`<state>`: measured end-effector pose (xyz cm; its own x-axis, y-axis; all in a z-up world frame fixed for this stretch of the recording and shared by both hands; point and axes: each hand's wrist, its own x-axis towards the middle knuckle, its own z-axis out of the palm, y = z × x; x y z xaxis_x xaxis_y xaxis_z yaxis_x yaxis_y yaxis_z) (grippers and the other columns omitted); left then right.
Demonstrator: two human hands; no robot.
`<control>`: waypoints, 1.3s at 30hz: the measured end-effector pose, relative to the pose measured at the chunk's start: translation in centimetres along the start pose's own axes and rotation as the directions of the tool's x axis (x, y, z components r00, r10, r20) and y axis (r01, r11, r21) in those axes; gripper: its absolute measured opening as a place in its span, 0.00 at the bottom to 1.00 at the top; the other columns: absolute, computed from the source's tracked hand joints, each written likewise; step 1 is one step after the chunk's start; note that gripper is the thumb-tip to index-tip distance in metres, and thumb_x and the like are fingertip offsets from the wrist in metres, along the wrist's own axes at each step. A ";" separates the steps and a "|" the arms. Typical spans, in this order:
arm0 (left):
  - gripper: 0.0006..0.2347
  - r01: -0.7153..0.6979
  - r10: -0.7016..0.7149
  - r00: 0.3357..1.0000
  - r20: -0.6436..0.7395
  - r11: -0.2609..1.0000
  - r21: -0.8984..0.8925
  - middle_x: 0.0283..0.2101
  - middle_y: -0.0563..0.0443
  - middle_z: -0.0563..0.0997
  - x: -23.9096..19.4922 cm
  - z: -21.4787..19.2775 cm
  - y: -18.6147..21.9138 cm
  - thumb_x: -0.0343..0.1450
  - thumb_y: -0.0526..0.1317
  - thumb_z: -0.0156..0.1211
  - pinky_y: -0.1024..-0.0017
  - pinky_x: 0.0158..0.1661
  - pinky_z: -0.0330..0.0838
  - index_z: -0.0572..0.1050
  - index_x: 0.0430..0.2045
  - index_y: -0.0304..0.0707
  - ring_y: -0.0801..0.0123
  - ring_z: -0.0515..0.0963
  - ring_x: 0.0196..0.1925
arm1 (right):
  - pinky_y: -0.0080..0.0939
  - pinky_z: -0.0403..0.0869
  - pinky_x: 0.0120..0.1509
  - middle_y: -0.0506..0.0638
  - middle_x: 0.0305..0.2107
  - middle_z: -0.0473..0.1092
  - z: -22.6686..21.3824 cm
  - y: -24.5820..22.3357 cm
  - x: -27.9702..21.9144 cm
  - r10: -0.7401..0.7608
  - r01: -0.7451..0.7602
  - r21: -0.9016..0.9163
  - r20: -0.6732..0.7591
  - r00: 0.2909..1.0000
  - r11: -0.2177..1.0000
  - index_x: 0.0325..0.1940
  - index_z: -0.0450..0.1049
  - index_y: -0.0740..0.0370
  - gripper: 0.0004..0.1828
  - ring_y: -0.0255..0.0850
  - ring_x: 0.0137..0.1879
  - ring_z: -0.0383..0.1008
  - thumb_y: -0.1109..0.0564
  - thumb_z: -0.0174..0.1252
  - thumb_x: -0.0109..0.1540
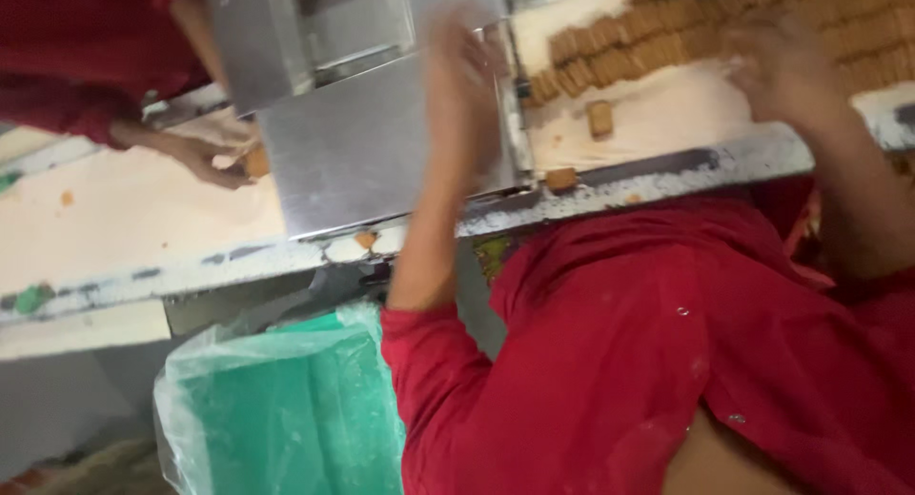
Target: The person arranges rectangular biscuits on a conveyor belt, picking them up from a pile and placing them in neat rows. The person works alongside others in a factory setting, continuously feeding biscuits onto the moving belt.
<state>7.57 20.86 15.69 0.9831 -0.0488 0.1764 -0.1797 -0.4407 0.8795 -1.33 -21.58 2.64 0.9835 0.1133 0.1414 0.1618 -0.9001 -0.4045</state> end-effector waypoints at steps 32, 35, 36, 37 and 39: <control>0.20 -0.140 0.047 0.953 0.298 0.944 0.298 0.53 0.38 0.75 -12.9 26.0 -7.2 0.65 0.37 0.62 0.56 0.49 0.75 0.72 0.52 0.37 0.44 0.79 0.51 | 0.53 0.73 0.68 0.56 0.53 0.73 8.0 -3.0 -3.4 -0.128 0.130 0.335 -0.030 0.991 0.933 0.50 0.76 0.59 0.13 0.55 0.62 0.73 0.54 0.58 0.64; 0.20 -0.121 0.020 0.946 0.323 0.947 0.297 0.52 0.37 0.75 -12.1 25.8 -6.5 0.65 0.39 0.63 0.56 0.47 0.75 0.72 0.51 0.36 0.45 0.79 0.49 | 0.73 0.57 0.73 0.59 0.62 0.67 4.0 -1.5 -4.2 -0.269 0.249 -0.246 -0.051 0.962 0.937 0.46 0.80 0.49 0.15 0.61 0.73 0.59 0.45 0.63 0.58; 0.20 -0.113 0.016 0.944 0.330 0.954 0.279 0.51 0.37 0.75 -12.1 26.0 -6.2 0.65 0.39 0.63 0.56 0.47 0.75 0.72 0.52 0.35 0.46 0.79 0.48 | 0.78 0.52 0.71 0.61 0.65 0.65 2.7 -0.9 -4.8 -0.249 0.230 -0.330 -0.015 0.968 0.916 0.51 0.80 0.47 0.19 0.60 0.73 0.58 0.43 0.64 0.58; 0.20 -0.149 0.055 0.942 0.331 0.952 0.267 0.52 0.37 0.75 -11.9 26.3 -6.1 0.66 0.40 0.63 0.56 0.47 0.75 0.72 0.52 0.35 0.45 0.79 0.49 | 0.77 0.52 0.73 0.59 0.65 0.65 2.1 -0.4 -5.1 -0.235 0.208 -0.319 -0.049 0.971 0.925 0.52 0.80 0.46 0.19 0.60 0.74 0.58 0.44 0.65 0.58; 0.20 -0.218 0.132 0.930 0.342 0.949 0.229 0.52 0.36 0.75 -11.4 27.6 -6.0 0.66 0.41 0.63 0.56 0.48 0.75 0.71 0.52 0.34 0.44 0.78 0.50 | 0.75 0.51 0.77 0.55 0.65 0.65 1.2 1.4 -5.9 -0.195 0.154 -0.305 -0.109 0.975 0.940 0.55 0.81 0.44 0.20 0.60 0.74 0.58 0.47 0.67 0.58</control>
<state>-1.57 -0.67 -3.75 0.9030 -0.4099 0.1289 -0.3772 -0.6123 0.6948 -6.85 -23.03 0.14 0.9181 0.2398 0.3154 0.2783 -0.9569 -0.0826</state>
